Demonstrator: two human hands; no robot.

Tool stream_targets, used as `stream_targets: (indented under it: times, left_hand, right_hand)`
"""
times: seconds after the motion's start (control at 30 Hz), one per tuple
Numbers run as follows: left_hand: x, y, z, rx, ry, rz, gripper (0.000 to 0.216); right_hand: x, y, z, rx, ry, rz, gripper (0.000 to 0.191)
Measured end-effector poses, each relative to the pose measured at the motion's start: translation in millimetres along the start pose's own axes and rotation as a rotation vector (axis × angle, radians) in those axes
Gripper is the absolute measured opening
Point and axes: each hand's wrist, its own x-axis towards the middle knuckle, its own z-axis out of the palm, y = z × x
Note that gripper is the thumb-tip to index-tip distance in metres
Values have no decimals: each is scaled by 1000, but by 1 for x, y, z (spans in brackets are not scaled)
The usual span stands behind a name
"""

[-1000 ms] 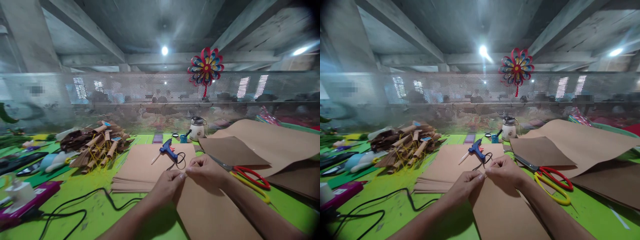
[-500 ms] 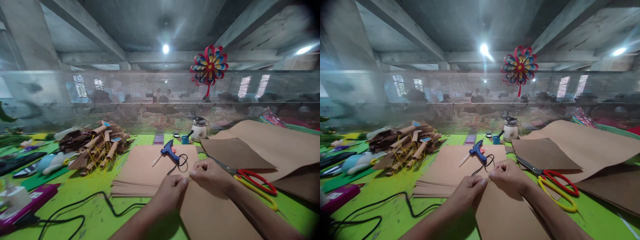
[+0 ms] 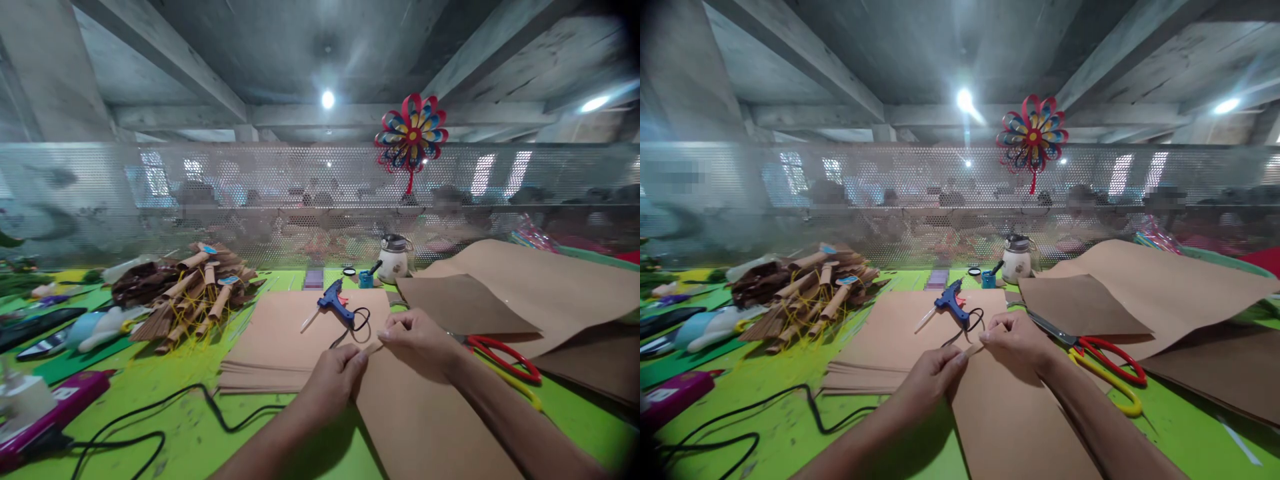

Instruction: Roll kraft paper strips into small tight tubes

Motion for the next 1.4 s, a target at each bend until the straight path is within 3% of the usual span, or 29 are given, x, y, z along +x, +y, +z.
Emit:
stream_targets:
  times: [0.17, 0.37, 0.6, 0.93, 1.23, 1.4]
  left_hand:
    - [-3, 1, -1, 8, -46, -49, 40]
    - [-3, 10, -4, 93, -13, 21, 38]
    - [2, 13, -3, -73, -123, -91, 38]
    - [2, 19, -6, -144, -200, -116, 39]
    - [-5, 29, -7, -395, -55, -199, 36]
    - [-5, 24, -5, -505, -9, -279, 39]
  right_hand:
    - [-1, -3, 0, 56, -14, 20, 31]
    - [1, 3, -1, 61, 0, 5, 31]
    - [-2, -6, -2, 139, 27, 19, 31]
    - [0, -4, -6, 214, 1, 39, 30]
    - [-2, 0, -2, 291, -10, 107, 31]
    - [-2, 1, -2, 310, -13, 40, 29]
